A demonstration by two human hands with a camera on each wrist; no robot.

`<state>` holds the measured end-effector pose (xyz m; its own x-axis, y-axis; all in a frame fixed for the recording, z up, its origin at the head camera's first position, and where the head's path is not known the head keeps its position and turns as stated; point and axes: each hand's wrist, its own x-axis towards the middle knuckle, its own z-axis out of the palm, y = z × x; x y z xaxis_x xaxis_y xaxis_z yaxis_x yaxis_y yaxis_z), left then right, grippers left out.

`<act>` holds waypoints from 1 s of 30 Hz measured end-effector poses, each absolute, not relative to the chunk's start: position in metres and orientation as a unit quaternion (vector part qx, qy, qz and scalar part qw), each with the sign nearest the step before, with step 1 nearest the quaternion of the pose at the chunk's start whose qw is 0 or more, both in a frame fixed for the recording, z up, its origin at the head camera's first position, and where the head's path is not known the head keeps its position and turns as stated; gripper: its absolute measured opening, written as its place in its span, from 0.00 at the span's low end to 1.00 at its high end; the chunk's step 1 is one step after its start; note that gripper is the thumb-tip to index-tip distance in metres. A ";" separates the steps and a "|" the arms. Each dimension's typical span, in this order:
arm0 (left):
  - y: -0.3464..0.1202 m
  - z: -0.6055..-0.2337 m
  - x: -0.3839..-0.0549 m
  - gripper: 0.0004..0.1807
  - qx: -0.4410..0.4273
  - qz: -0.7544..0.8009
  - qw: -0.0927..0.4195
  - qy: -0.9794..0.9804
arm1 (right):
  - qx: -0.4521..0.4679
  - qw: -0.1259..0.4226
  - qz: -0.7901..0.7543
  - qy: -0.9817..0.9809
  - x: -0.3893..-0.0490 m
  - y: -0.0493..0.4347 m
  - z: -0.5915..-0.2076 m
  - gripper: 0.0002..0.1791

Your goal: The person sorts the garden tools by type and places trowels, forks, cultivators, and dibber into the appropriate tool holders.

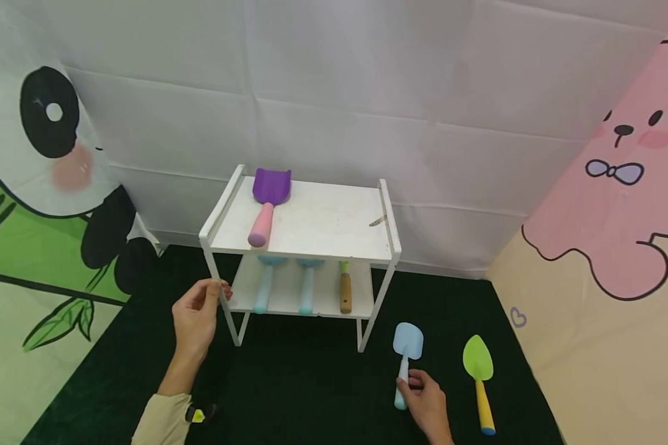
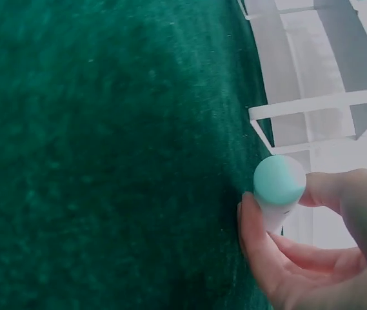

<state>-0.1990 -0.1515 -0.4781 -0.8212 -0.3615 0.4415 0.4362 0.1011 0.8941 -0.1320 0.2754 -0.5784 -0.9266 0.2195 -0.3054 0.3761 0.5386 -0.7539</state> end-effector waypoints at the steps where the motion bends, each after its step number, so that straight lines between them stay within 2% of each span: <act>1: -0.151 -0.478 -0.199 0.12 -0.029 -0.670 0.298 -0.679 | 0.174 0.093 -0.459 0.866 -0.132 0.276 -0.578 0.32; 16: -0.153 -0.480 -0.199 0.12 -0.039 -0.670 0.300 -0.677 | 0.193 0.140 -0.560 0.793 -0.132 0.288 -0.574 0.41; 30: -0.152 -0.480 -0.199 0.12 -0.037 -0.667 0.305 -0.678 | 0.197 0.128 -0.558 0.796 -0.123 0.281 -0.553 0.40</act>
